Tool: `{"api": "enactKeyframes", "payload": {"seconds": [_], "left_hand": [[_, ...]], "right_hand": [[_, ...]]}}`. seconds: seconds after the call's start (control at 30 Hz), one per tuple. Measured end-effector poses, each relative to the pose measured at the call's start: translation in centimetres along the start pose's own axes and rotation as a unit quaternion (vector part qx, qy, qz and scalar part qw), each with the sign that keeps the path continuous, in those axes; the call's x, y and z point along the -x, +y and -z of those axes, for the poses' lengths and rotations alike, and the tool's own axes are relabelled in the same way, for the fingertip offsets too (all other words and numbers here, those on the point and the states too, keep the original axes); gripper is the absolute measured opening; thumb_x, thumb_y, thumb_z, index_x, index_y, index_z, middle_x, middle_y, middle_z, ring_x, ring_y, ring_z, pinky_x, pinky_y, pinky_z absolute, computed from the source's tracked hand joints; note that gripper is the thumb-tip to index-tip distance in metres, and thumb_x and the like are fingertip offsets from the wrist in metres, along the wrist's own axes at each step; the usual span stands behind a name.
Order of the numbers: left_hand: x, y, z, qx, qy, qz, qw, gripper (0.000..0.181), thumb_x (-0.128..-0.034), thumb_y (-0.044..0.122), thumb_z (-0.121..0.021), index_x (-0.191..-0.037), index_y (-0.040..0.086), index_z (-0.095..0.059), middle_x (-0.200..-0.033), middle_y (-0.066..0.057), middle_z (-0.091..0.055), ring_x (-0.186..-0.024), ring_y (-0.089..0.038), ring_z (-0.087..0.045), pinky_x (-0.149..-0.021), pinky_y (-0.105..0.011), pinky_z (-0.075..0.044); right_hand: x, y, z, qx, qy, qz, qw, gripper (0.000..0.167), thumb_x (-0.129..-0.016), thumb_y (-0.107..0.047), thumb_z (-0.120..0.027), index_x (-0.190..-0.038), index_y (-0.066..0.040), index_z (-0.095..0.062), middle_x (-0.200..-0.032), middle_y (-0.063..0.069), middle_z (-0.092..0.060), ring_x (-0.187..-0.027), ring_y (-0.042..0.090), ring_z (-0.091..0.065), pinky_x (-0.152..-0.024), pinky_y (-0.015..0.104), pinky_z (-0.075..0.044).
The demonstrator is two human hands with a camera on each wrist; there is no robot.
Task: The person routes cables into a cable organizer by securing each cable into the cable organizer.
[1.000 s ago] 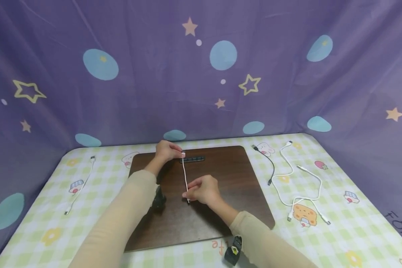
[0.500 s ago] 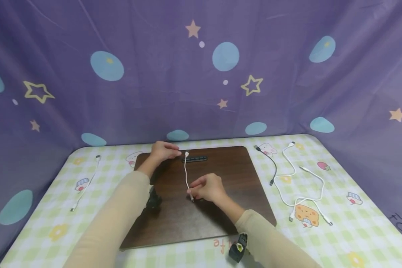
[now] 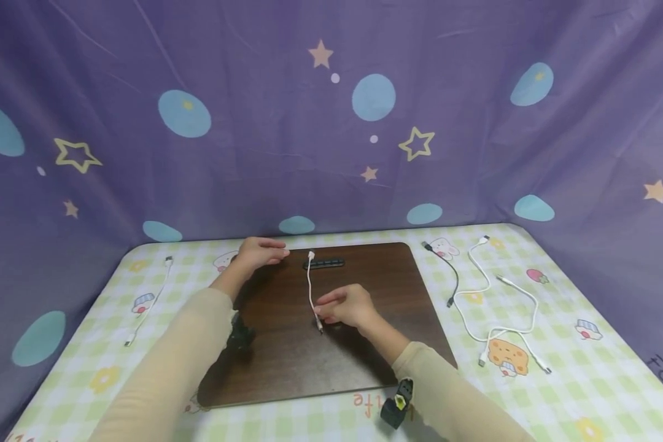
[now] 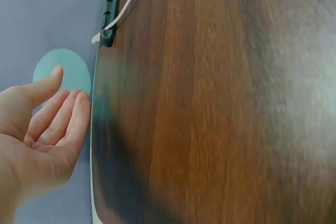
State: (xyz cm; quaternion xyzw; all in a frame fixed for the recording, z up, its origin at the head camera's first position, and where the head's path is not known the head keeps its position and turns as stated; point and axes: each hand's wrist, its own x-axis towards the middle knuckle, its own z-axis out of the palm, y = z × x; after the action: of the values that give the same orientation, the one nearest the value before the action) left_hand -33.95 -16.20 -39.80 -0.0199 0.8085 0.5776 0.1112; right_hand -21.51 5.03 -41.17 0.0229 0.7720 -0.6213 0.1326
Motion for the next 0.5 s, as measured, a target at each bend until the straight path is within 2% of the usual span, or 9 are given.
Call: {"api": "enactKeyframes", "payload": {"seconds": [0.2, 0.5], "left_hand": [[0.5, -0.4, 1.2, 0.003, 0.000, -0.003, 1.0000, 0.047, -0.0860, 0.008, -0.070, -0.126, -0.010, -0.056, -0.125, -0.021, -0.064, -0.072, 0.005, -0.064, -0.085, -0.024, -0.058], [2.3, -0.6, 3.4, -0.014, 0.001, -0.002, 0.9999, 0.051, -0.0895, 0.012, -0.067, -0.132, -0.010, -0.050, -0.139, -0.027, -0.050, -0.078, 0.006, -0.063, -0.089, -0.022, -0.056]], "right_hand": [[-0.1, -0.2, -0.1, 0.000, 0.000, -0.004, 1.0000, 0.022, -0.077, -0.004, -0.078, -0.096, 0.006, -0.072, -0.088, 0.019, -0.075, -0.073, 0.022, -0.074, -0.067, 0.029, -0.062], [-0.1, -0.7, -0.7, -0.001, -0.012, 0.018, 0.9998, 0.024, -0.078, -0.004, -0.077, -0.098, 0.007, -0.071, -0.090, 0.019, -0.075, -0.073, 0.019, -0.074, -0.069, 0.028, -0.062]]}}
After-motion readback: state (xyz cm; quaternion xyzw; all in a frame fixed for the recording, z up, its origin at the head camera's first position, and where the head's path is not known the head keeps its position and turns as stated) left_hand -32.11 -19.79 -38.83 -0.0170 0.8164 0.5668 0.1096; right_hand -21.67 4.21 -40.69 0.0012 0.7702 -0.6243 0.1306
